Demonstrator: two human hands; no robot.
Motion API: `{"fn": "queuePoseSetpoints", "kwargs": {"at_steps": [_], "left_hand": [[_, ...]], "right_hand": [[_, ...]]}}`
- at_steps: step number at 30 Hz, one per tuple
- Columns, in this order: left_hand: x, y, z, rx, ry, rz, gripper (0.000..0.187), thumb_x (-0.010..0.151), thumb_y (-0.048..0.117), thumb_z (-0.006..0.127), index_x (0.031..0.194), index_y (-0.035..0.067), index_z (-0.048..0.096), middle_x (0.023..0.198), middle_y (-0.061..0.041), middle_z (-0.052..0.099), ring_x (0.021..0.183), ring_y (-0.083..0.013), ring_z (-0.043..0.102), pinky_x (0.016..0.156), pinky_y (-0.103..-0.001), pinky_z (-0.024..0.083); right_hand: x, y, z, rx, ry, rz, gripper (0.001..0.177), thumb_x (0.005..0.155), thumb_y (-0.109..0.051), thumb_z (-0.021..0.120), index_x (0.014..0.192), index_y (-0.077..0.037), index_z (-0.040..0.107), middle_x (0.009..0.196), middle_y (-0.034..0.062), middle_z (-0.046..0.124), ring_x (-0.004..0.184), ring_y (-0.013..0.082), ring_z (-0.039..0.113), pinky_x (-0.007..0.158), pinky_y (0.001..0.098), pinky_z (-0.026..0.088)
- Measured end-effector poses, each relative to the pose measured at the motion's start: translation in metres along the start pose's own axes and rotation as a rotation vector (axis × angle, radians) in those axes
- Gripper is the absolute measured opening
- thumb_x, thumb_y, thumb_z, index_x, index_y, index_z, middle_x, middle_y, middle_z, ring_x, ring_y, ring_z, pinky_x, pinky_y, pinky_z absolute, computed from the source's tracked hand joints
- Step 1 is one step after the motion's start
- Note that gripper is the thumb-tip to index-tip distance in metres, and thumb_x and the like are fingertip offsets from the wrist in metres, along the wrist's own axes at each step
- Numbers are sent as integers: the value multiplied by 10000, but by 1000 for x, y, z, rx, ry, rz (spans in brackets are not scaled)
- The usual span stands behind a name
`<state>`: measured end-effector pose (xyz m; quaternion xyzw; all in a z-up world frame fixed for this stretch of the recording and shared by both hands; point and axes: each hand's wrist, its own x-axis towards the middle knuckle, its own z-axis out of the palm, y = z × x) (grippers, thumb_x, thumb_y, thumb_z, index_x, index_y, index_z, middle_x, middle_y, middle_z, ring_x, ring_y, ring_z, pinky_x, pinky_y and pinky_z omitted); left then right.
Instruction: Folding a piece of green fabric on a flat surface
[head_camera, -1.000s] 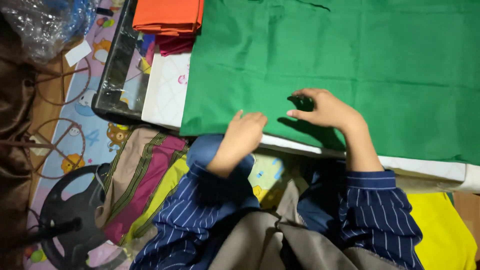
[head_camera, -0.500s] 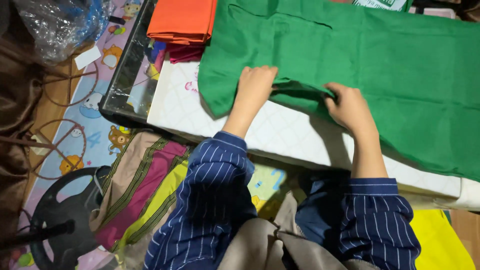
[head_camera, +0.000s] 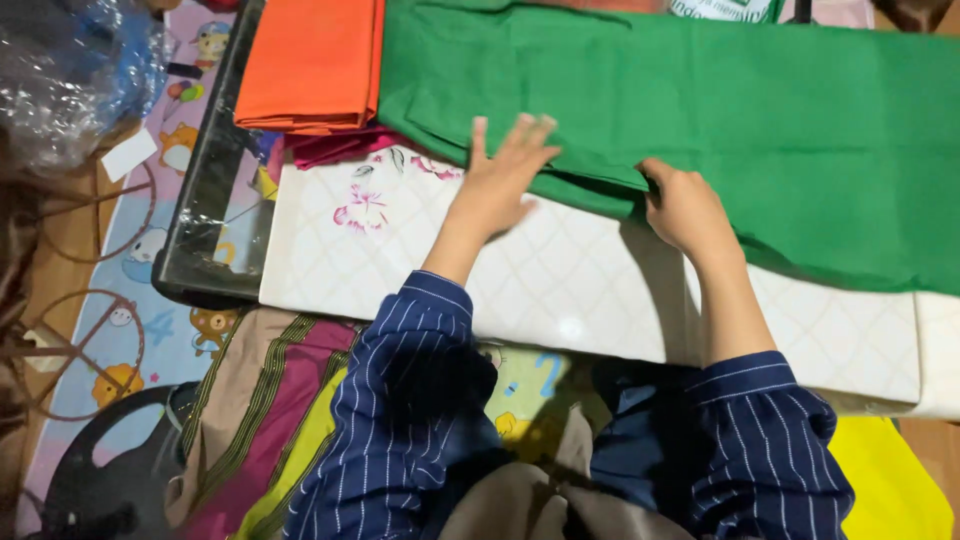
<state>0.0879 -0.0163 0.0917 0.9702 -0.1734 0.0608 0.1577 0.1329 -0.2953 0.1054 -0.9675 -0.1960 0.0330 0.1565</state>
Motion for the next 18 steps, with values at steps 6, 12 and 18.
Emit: {"fn": "queuePoseSetpoints", "kwargs": {"at_steps": [6, 12, 18], "left_hand": [[7, 54, -17, -35, 48, 207, 1071, 778, 231, 969, 1622, 214, 310, 1708, -69, 298, 1593, -288, 206, 1234, -730, 5], [36, 13, 76, 112, 142, 121, 626, 686, 289, 930, 1245, 223, 657, 1026, 38, 712, 1008, -211, 708, 898, -428, 507], [-12, 45, 58, 117, 128, 116, 526, 729, 251, 888, 1212, 240, 682, 971, 51, 713, 932, -214, 727, 802, -400, 530]], "right_hand": [[-23, -21, -16, 12, -34, -125, 446, 882, -2, 589, 1308, -119, 646, 1169, 249, 728, 1063, 544, 654, 873, 670, 523], [-65, -62, -72, 6, -83, -102, 470, 837, -206, 754, 1285, -88, 676, 1215, 257, 730, 1061, 557, 671, 879, 671, 534], [-62, 54, 5, -586, 165, -92, 288, 936, -211, 698, 1190, -337, 744, 1160, -52, 735, 997, 257, 752, 791, 391, 617]]}}
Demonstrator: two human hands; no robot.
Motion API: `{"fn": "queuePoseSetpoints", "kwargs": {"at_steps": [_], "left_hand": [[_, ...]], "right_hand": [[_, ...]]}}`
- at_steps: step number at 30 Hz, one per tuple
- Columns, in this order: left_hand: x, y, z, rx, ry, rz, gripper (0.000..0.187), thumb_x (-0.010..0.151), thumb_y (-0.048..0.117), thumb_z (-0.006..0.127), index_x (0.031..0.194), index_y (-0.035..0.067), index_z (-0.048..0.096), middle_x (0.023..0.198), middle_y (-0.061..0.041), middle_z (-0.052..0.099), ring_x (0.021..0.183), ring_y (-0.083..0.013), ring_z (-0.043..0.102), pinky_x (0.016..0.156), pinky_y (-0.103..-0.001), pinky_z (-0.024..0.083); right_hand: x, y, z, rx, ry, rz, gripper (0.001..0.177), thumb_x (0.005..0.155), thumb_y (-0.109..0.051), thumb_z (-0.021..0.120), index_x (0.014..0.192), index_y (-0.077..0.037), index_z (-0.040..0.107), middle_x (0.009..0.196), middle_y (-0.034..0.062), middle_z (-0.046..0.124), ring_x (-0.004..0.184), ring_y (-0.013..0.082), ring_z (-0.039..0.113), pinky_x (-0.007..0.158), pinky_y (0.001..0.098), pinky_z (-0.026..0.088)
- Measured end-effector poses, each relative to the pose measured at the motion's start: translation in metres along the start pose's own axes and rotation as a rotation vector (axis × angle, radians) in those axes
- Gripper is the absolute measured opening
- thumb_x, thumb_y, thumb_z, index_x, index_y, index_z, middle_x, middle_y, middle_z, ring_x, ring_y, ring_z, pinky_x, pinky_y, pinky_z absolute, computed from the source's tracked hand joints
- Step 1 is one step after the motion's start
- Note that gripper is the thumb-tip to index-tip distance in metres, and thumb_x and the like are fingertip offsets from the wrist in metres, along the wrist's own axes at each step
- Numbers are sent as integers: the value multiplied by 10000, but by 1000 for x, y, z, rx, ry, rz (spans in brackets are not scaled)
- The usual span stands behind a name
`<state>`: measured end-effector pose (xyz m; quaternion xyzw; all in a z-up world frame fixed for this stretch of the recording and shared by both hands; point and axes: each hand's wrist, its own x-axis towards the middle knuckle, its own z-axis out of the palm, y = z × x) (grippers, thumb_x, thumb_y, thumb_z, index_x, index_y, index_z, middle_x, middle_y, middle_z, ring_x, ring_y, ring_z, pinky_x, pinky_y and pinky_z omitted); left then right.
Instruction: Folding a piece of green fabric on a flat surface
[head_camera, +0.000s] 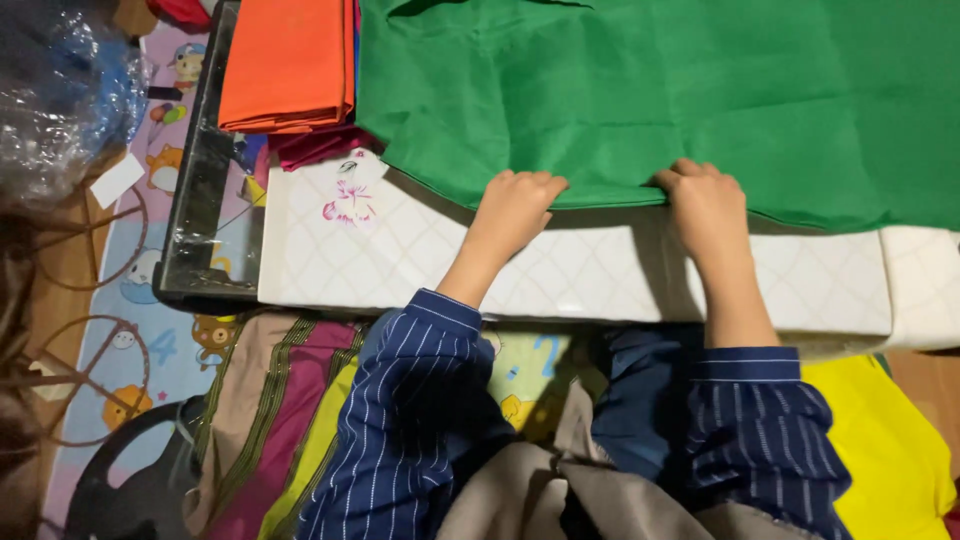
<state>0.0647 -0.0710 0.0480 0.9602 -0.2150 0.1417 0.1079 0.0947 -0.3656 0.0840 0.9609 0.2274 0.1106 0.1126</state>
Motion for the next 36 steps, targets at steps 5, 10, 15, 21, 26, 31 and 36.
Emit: {"fn": "queuePoseSetpoints", "kwargs": {"at_steps": [5, 10, 15, 21, 26, 31, 36], "left_hand": [[-30, -9, -11, 237, 238, -27, 102, 871, 200, 702, 953, 259, 711, 789, 36, 646, 812, -198, 687, 847, -445, 472], [-79, 34, -82, 124, 215, -85, 60, 802, 70, 633, 743, 82, 638, 730, -110, 658, 562, -327, 649, 545, -440, 530], [-148, 66, -137, -206, -242, -110, 88, 711, 47, 674, 799, 37, 673, 819, -185, 708, 718, -451, 650, 671, -521, 521], [-149, 55, -183, -317, -671, -131, 351, 789, 240, 836, 714, 4, 588, 726, -151, 680, 644, -398, 621, 662, -468, 531], [-98, 13, -185, -293, -724, -139, 306, 793, 267, 846, 875, 7, 708, 664, -94, 670, 547, -268, 575, 595, -391, 527], [-34, -53, -102, 79, -162, -366, 220, 738, 61, 696, 933, 119, 779, 964, -163, 721, 873, -422, 687, 810, -525, 502], [-10, -59, -40, 239, 428, -372, 98, 845, 111, 690, 903, 52, 743, 1334, -196, 589, 1329, -397, 506, 1161, -701, 241]], "right_hand": [[-63, 16, -17, 48, 122, 20, 302, 950, -100, 663, 1181, -274, 748, 1113, -14, 671, 1020, 248, 712, 841, 349, 600], [-119, 18, -63, 261, 148, 93, 379, 794, 68, 640, 1123, -51, 785, 1153, 69, 720, 1024, 326, 676, 876, 415, 551], [-154, 35, -98, 523, -597, 206, 496, 631, 132, 612, 1053, -66, 780, 932, 38, 838, 780, 248, 713, 799, 360, 573], [-124, 42, -135, 359, -663, 158, 605, 723, 122, 600, 1197, -187, 816, 767, 92, 825, 494, 246, 607, 537, 350, 567], [-56, 55, -159, 396, -537, 75, 706, 664, 163, 684, 1294, -149, 751, 1143, 90, 820, 901, 317, 791, 856, 420, 621], [34, 58, -76, 324, -243, 50, 644, 750, 52, 662, 1381, -66, 716, 1181, 205, 762, 914, 483, 733, 803, 550, 583], [60, 11, 9, 8, 310, 125, 240, 860, -166, 662, 1067, -161, 784, 909, 124, 768, 764, 373, 670, 748, 447, 497]]}}
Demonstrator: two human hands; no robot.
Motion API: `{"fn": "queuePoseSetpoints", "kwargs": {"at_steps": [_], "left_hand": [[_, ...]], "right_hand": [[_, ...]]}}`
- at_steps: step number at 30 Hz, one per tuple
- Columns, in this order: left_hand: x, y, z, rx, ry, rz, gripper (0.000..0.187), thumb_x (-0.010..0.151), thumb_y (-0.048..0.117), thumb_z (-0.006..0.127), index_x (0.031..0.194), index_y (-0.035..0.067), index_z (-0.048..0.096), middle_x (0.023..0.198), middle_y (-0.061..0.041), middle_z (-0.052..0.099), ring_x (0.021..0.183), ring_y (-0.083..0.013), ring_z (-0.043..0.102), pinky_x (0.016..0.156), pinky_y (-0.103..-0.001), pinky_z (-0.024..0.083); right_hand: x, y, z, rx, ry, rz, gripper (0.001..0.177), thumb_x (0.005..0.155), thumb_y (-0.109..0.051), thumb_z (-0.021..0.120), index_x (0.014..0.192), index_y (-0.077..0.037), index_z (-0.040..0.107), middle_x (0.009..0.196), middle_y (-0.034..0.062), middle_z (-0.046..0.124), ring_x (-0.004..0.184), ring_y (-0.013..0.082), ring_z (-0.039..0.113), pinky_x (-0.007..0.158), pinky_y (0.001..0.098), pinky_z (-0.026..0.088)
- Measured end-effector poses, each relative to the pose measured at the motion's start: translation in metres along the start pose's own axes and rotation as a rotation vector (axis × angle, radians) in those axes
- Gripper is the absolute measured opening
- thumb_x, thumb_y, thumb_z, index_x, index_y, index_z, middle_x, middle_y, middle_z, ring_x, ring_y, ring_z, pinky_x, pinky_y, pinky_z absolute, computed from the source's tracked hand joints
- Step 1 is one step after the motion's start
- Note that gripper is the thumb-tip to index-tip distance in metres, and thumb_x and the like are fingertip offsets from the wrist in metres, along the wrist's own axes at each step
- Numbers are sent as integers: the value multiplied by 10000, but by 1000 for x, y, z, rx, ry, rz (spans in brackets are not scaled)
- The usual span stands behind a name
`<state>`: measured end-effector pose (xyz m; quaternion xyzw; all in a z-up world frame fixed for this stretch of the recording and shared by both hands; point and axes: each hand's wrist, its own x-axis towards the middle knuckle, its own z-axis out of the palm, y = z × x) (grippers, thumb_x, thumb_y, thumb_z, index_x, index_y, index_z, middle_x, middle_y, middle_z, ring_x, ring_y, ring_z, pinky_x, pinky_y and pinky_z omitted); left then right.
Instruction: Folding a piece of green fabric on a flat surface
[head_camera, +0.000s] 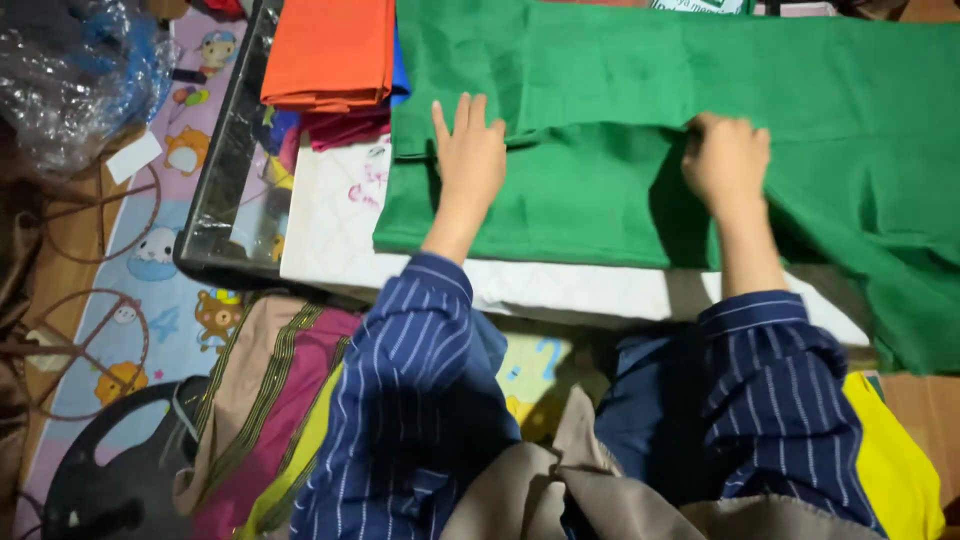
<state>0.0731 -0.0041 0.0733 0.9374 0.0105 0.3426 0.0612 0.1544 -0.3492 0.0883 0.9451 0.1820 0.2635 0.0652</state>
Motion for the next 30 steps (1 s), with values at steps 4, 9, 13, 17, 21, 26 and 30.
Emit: {"fn": "queuePoseSetpoints", "kwargs": {"at_steps": [4, 9, 13, 17, 21, 26, 30], "left_hand": [[-16, 23, -5, -101, -116, -56, 472, 792, 206, 793, 1216, 63, 641, 1548, -229, 367, 1489, -429, 272, 1150, -784, 157], [-44, 61, -6, -407, -693, 165, 541, 887, 426, 763, 1353, 174, 656, 1556, -164, 475, 1489, -373, 396, 1094, -847, 218], [-60, 83, -13, -360, -1018, 22, 914, 900, 536, 764, 1626, 197, 324, 1722, -208, 90, 1589, -430, 88, 1110, -866, 97], [-70, 97, -31, -282, -1083, -53, 927, 952, 568, 715, 1662, 263, 203, 1738, -144, -63, 1600, -394, -35, 1094, -878, 9], [-76, 114, -59, -253, -1179, -100, 937, 952, 568, 695, 1651, 183, 204, 1729, -161, -125, 1587, -407, -109, 1078, -890, -8], [-75, 113, -53, -244, -1137, -76, 901, 967, 552, 696, 1646, 187, 230, 1731, -161, -86, 1585, -412, -82, 1088, -879, -10], [-76, 115, -53, -271, -1103, -85, 889, 965, 521, 711, 1639, 168, 250, 1735, -158, -53, 1586, -413, -62, 1084, -881, -6]], "right_hand": [[-4, -14, 32, 100, 159, 30, 169, 868, -119, 685, 1002, -154, 781, 892, 53, 755, 791, 300, 650, 782, 383, 454], [-2, 9, 94, -107, 90, -2, 252, 914, -300, 754, 1133, -423, 777, 995, -98, 726, 1009, 180, 638, 1009, 378, 403], [-3, -51, 15, 204, 60, 2, 620, 859, -45, 875, 1452, -35, 694, 1433, 256, 608, 1374, 417, 479, 1146, 621, 196], [-16, -99, -38, 469, -202, -200, 638, 916, -91, 775, 1520, -62, 573, 1605, 269, 420, 1490, 469, 319, 1100, 740, 244], [-36, -119, -54, 596, -613, -258, 398, 1044, -251, 549, 1435, -225, 616, 1647, 148, 426, 1537, 426, 306, 1123, 757, 268], [-32, -106, -40, 636, -606, -236, 379, 1035, -286, 570, 1406, -241, 634, 1630, 93, 459, 1485, 374, 408, 1042, 678, 433], [-32, -102, -30, 621, -569, -256, 381, 1027, -330, 591, 1398, -253, 640, 1625, 51, 472, 1466, 342, 441, 1014, 631, 477]]}}
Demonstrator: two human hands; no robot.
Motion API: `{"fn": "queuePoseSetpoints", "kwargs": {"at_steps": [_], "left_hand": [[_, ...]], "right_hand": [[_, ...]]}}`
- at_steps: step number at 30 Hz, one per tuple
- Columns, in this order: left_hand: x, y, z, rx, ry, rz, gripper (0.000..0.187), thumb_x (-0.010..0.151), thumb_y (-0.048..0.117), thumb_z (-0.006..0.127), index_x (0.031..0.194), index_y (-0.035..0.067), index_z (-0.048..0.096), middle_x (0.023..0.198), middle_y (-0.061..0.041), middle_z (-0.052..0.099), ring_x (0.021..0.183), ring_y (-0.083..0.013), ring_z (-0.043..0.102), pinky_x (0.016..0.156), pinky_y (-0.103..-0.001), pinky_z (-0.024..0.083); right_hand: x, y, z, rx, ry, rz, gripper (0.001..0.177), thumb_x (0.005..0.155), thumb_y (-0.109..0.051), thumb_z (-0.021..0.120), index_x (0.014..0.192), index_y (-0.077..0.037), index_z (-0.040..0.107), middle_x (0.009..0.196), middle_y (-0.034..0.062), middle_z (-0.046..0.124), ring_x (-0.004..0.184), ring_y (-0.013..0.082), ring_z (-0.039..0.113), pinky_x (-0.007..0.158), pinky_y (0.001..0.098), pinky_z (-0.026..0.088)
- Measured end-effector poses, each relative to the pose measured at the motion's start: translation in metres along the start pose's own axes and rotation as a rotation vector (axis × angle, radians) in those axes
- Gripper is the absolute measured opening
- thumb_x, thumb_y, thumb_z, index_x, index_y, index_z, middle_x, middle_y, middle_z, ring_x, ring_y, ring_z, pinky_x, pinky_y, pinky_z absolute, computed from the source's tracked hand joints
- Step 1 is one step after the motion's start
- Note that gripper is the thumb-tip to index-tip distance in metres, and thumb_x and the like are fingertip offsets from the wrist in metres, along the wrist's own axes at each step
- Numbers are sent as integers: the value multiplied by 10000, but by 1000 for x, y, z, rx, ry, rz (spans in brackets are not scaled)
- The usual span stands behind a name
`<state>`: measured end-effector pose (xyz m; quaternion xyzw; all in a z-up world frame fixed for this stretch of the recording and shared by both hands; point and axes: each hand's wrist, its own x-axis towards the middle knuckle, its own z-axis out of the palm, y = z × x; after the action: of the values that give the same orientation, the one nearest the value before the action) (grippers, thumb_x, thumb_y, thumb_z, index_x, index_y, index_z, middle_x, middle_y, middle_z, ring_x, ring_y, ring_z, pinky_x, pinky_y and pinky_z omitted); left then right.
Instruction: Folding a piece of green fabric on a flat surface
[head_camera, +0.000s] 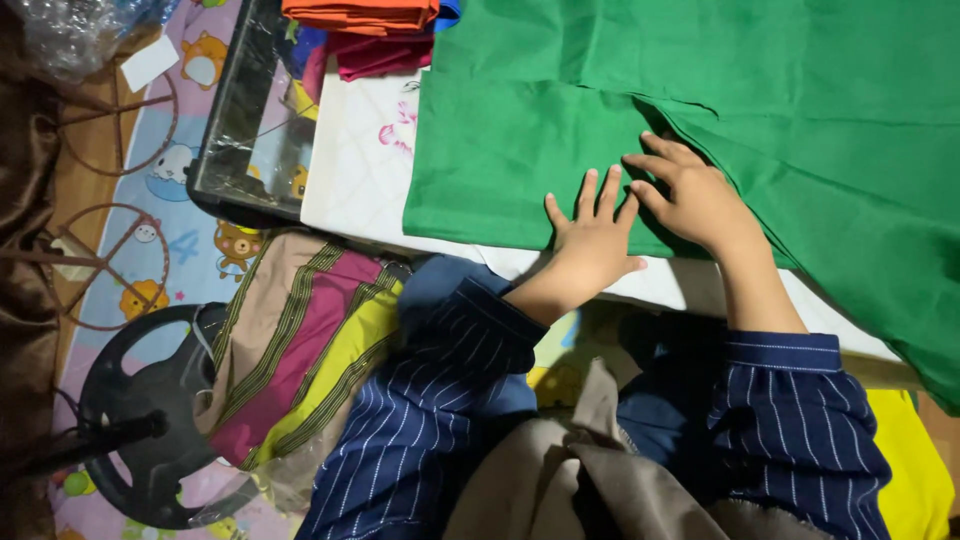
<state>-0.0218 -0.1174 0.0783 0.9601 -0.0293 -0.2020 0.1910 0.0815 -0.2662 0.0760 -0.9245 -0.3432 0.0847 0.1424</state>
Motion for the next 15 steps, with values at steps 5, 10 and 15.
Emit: {"fn": "queuePoseSetpoints", "kwargs": {"at_steps": [5, 10, 15], "left_hand": [[54, -28, 32, 36, 353, 101, 542, 955, 554, 514, 1353, 188, 499, 1412, -100, 411, 1399, -338, 380, 1130, -814, 118], [83, -70, 18, 88, 669, 178, 292, 870, 190, 588, 1155, 141, 628, 1148, -94, 626, 1173, -323, 652, 1052, -676, 439], [79, -97, 9, 9, 761, 186, 455, 973, 265, 603, 1413, 171, 536, 1597, -36, 425, 1503, -223, 393, 1233, -492, 331]], "right_hand": [[-3, -6, -6, 28, 97, -80, 338, 1048, -254, 596, 1362, -164, 681, 1497, 124, 598, 1378, 373, 540, 1015, 576, 490], [-1, -13, 5, -8, 157, -38, 352, 1030, -246, 614, 1366, -159, 677, 1423, 94, 640, 1348, 348, 564, 970, 556, 528], [7, -30, 29, -273, 530, -71, 471, 938, -222, 710, 1396, -119, 668, 1332, 142, 575, 1132, 323, 573, 766, 446, 465]]}}
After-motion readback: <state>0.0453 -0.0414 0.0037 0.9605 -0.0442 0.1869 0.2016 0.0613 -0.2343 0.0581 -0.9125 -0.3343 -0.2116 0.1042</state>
